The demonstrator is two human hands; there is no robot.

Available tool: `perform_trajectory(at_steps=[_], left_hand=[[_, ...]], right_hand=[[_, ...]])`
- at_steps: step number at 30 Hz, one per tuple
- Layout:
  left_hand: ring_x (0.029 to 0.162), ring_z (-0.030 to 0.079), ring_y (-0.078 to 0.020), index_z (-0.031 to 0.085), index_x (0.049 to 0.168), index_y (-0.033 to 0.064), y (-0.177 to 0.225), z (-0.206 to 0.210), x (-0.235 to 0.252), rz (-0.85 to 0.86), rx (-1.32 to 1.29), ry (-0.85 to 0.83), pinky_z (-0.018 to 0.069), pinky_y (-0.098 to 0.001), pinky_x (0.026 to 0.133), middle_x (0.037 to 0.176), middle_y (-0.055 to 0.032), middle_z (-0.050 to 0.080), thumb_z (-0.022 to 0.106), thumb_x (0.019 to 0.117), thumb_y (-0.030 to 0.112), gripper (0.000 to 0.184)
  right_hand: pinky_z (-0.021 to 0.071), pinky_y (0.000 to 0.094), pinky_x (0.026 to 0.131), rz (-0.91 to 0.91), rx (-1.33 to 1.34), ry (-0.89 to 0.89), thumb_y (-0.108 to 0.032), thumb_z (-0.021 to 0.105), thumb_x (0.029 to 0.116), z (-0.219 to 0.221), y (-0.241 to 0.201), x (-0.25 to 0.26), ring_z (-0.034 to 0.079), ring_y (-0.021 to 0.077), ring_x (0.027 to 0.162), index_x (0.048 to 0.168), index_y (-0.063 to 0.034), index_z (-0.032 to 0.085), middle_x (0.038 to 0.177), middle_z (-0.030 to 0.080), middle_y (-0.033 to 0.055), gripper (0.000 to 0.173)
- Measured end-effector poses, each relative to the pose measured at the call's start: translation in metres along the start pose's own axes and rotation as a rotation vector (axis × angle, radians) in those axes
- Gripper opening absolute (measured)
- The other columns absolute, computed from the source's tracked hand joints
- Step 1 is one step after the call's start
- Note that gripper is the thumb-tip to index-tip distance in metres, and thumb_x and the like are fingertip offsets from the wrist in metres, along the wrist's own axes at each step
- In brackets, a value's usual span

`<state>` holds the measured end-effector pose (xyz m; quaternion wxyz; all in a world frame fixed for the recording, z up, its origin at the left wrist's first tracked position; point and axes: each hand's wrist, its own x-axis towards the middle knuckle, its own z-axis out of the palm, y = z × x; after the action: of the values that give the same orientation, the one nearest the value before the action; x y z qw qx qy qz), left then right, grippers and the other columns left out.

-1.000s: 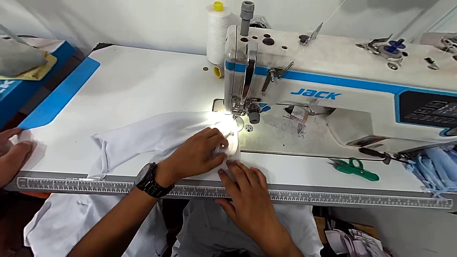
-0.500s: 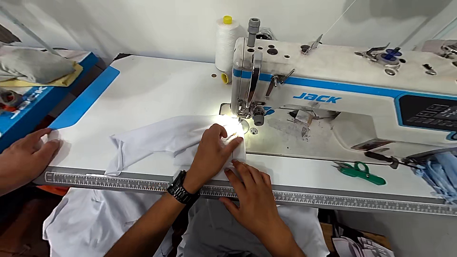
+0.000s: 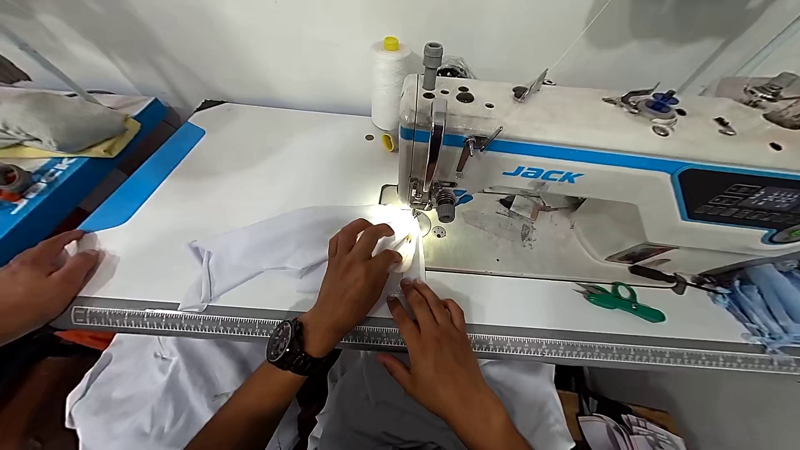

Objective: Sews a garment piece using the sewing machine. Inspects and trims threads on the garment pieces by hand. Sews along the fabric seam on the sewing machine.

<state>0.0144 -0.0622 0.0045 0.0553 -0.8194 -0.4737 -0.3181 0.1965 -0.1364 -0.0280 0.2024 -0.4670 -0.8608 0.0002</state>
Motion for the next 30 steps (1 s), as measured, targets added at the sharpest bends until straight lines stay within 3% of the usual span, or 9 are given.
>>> perform_trajectory(at_steps=[2,4,7,11,15,21,27,30], left_hand=[[0.124,0.059,-0.0298,0.077,0.099,0.0137,-0.002,-0.003,0.000,0.145,-0.003,0.001,0.0441,-0.0509,0.104,0.119,-0.0064,0.070,0.059,0.0979,0.013,0.017],[0.117,0.064,-0.0237,0.077,0.099,0.0124,-0.004,-0.002,0.002,0.267,-0.034,-0.039,0.0480,-0.0450,0.102,0.111,-0.0026,0.073,0.057,0.1003,0.012,0.020],[0.112,0.066,-0.0211,0.078,0.101,0.0121,-0.007,0.002,0.003,0.351,-0.079,-0.120,0.0516,-0.0417,0.098,0.109,-0.0015,0.074,0.057,0.0992,0.008,0.021],[0.106,0.068,-0.0215,0.078,0.100,0.0108,-0.010,0.004,0.004,0.350,-0.152,-0.152,0.0555,-0.0376,0.088,0.113,-0.0036,0.073,0.057,0.0987,0.007,0.021],[0.118,0.062,-0.0265,0.078,0.095,0.0114,-0.010,0.004,0.012,0.373,-0.137,-0.155,0.0511,-0.0435,0.097,0.122,-0.0064,0.070,0.060,0.0997,0.013,0.019],[0.115,0.062,-0.0254,0.079,0.092,0.0161,-0.017,0.006,0.020,0.383,-0.205,-0.221,0.0507,-0.0425,0.093,0.113,-0.0028,0.071,0.064,0.0969,0.019,0.017],[0.116,0.061,-0.0240,0.081,0.097,0.0199,-0.020,0.008,0.014,0.364,-0.216,-0.251,0.0498,-0.0419,0.095,0.110,0.0001,0.071,0.064,0.0976,0.025,0.018],[0.116,0.062,-0.0240,0.080,0.098,0.0188,-0.016,0.008,0.010,0.356,-0.191,-0.245,0.0502,-0.0439,0.095,0.110,-0.0008,0.071,0.061,0.1001,0.024,0.020]], right_hand=[[0.0387,0.0560,0.112,0.002,0.009,0.018,-0.067,0.055,0.0917,0.004,-0.003,-0.003,0.041,0.0293,0.148,0.139,-0.0167,0.064,0.154,0.052,0.0099,0.070],[0.0412,0.0531,0.108,0.008,-0.024,0.046,-0.066,0.056,0.0919,0.008,-0.008,-0.005,0.044,0.0281,0.145,0.137,-0.0152,0.065,0.152,0.054,0.0093,0.069],[0.0425,0.0520,0.105,0.015,-0.085,0.066,-0.065,0.057,0.0909,0.009,-0.016,-0.008,0.048,0.0276,0.142,0.135,-0.0119,0.066,0.149,0.057,0.0104,0.069],[0.0405,0.0513,0.108,0.014,-0.090,0.068,-0.065,0.053,0.0939,0.009,-0.018,-0.011,0.045,0.0266,0.145,0.137,-0.0113,0.064,0.152,0.054,0.0110,0.070],[0.0393,0.0499,0.107,0.013,-0.090,0.122,-0.061,0.053,0.0957,0.015,-0.015,-0.012,0.044,0.0257,0.145,0.135,-0.0134,0.066,0.152,0.055,0.0098,0.063],[0.0374,0.0457,0.106,0.014,-0.064,0.231,-0.057,0.057,0.0963,0.025,-0.013,-0.013,0.047,0.0197,0.142,0.132,-0.0162,0.068,0.148,0.059,0.0043,0.055],[0.0377,0.0428,0.105,-0.029,-0.049,0.229,-0.051,0.057,0.0977,0.025,-0.010,-0.016,0.048,0.0167,0.141,0.133,-0.0177,0.068,0.148,0.059,0.0011,0.050],[0.0453,0.0411,0.101,-0.004,0.170,0.229,-0.042,0.061,0.0992,0.010,0.002,-0.015,0.055,0.0155,0.133,0.127,-0.0180,0.070,0.139,0.064,0.0009,0.038]])
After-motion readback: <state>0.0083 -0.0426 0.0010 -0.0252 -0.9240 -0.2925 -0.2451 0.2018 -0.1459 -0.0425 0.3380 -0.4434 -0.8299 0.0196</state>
